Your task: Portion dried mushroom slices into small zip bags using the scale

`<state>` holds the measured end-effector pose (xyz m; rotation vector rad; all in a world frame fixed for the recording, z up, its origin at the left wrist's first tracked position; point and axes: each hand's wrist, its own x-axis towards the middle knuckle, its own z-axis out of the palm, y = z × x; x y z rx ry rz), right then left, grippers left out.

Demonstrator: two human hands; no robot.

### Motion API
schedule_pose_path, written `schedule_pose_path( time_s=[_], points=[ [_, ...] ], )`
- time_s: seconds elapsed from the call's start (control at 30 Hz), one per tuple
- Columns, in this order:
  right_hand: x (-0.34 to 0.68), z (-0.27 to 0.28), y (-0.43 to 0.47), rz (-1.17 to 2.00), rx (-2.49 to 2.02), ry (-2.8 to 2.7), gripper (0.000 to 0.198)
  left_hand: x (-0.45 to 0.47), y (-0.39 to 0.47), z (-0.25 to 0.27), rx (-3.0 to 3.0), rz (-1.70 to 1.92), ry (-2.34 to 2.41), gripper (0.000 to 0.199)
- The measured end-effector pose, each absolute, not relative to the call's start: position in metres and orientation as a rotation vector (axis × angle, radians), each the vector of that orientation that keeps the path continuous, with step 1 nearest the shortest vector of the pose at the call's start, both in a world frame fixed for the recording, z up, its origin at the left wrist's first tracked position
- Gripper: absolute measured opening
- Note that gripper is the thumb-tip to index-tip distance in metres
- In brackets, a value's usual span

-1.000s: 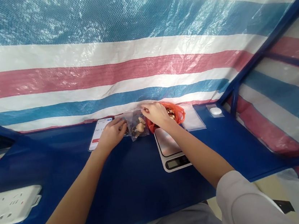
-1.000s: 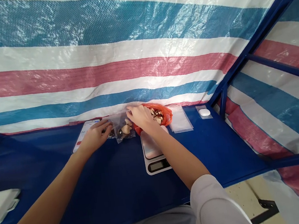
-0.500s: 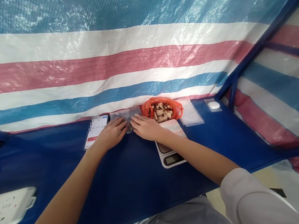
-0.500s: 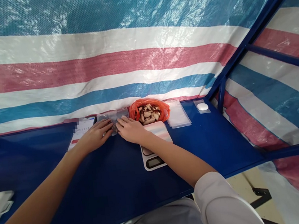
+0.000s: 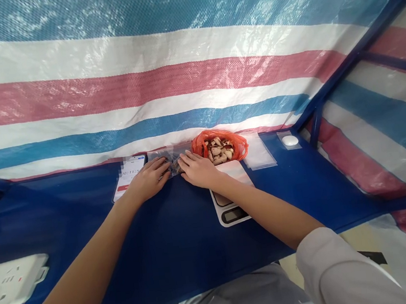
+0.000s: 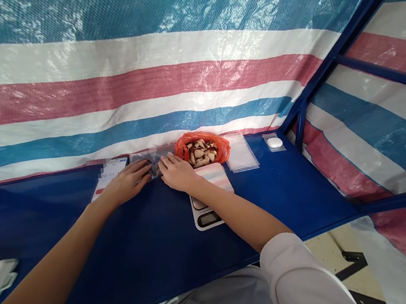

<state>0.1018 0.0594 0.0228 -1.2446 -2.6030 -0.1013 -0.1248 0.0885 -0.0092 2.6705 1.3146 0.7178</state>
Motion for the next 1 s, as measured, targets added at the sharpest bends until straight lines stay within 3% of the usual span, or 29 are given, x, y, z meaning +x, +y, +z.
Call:
schedule_pose_path(
  time_s=[0.47,1.0],
  points=[
    [0.146,0.033,0.029,-0.086,-1.277,-2.376,0.041,-0.08,0.053,0.023,2.676,0.943,1.514,0.043],
    [0.298,-0.005,-0.006,0.153,-1.681,-1.976,0.037,-0.017,0.0,-0.014,2.665,0.778,1.592,0.045]
  ],
)
